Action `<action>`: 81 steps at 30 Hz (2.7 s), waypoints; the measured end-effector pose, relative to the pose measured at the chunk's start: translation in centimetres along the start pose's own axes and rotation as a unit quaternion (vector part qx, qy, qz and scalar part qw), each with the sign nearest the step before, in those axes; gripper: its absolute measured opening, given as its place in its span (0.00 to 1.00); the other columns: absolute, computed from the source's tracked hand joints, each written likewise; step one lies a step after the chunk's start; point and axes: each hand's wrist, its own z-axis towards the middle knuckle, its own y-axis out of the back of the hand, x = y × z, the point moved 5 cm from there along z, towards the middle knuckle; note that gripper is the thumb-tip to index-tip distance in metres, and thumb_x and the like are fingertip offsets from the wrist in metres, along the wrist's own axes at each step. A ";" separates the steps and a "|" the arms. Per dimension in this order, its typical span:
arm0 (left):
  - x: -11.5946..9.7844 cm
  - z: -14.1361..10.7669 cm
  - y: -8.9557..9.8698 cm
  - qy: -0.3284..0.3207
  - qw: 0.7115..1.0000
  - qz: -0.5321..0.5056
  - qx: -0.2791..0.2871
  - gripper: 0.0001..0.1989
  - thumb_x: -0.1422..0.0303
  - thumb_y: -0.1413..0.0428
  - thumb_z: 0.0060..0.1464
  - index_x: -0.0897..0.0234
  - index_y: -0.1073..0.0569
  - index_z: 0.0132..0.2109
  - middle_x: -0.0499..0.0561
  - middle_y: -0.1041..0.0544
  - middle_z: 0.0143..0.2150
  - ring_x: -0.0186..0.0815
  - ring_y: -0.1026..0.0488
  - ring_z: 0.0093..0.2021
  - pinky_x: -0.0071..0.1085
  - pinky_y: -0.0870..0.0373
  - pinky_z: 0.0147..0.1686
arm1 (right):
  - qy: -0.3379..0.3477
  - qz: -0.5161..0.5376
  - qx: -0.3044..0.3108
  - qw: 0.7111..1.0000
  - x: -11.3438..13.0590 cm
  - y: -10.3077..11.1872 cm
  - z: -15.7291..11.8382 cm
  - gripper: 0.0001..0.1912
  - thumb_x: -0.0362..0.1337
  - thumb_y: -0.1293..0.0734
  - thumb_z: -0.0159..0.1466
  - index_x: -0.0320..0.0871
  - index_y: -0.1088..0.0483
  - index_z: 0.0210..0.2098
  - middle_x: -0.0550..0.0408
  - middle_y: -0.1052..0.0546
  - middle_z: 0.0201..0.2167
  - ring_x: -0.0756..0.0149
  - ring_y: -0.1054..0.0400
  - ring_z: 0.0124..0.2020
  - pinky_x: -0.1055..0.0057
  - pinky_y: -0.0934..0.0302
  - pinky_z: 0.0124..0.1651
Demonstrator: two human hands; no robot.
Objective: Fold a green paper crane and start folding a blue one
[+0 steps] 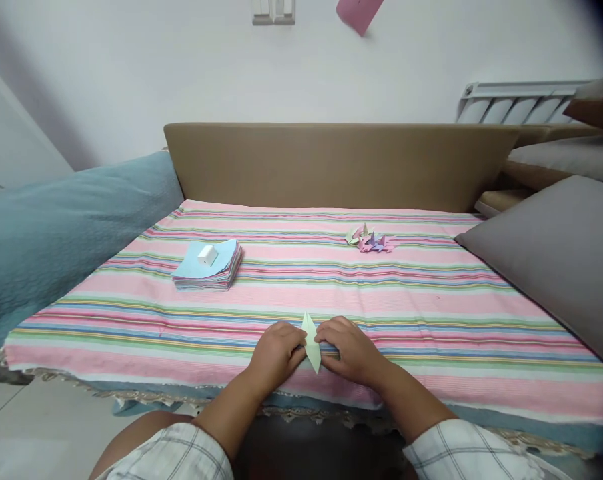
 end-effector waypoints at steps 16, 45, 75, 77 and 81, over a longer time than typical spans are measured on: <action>0.4 1.0 -0.1 0.085 0.996 -0.018 0.010 0.11 0.69 0.47 0.53 0.62 0.31 0.23 0.47 0.24 0.27 0.33 0.31 0.30 0.32 0.38 0.37 | -0.143 -0.038 -0.066 0.987 -0.7 -1.4 1.0 0.10 0.37 0.39 0.62 0.44 0.32 0.25 0.54 0.28 0.33 0.64 0.39 0.38 0.67 0.46 0.43; 1.0 0.7 -0.5 0.188 0.981 0.032 -0.018 0.08 0.67 0.43 0.48 0.61 0.28 0.23 0.45 0.25 0.25 0.35 0.31 0.32 0.35 0.43 0.41 | -0.205 -0.063 -0.099 0.972 -0.4 -2.0 0.6 0.07 0.35 0.37 0.59 0.45 0.34 0.25 0.51 0.31 0.46 0.56 0.40 0.47 0.61 0.45 0.47; 0.4 -0.1 -0.1 0.140 0.980 0.135 -0.038 0.11 0.65 0.41 0.50 0.52 0.24 0.43 0.49 0.29 0.35 0.39 0.35 0.40 0.40 0.42 0.43 | -0.157 -0.009 -0.078 0.984 -0.7 -1.3 0.4 0.12 0.37 0.38 0.61 0.47 0.32 0.45 0.52 0.30 0.45 0.58 0.40 0.48 0.61 0.45 0.50; 0.5 -0.1 -0.1 0.139 0.981 0.132 -0.042 0.11 0.65 0.41 0.50 0.52 0.24 0.43 0.49 0.29 0.35 0.39 0.35 0.40 0.40 0.42 0.43 | -0.154 0.003 -0.089 0.984 -0.8 -1.2 0.4 0.11 0.37 0.37 0.60 0.45 0.32 0.43 0.52 0.30 0.45 0.59 0.40 0.47 0.61 0.45 0.50; 0.4 -0.1 0.0 0.144 0.980 0.132 -0.037 0.11 0.65 0.42 0.51 0.51 0.24 0.43 0.49 0.29 0.36 0.39 0.35 0.40 0.40 0.43 0.44 | -0.152 -0.001 -0.094 0.984 -0.7 -1.3 0.3 0.09 0.36 0.37 0.60 0.46 0.32 0.41 0.52 0.30 0.44 0.59 0.39 0.47 0.61 0.45 0.50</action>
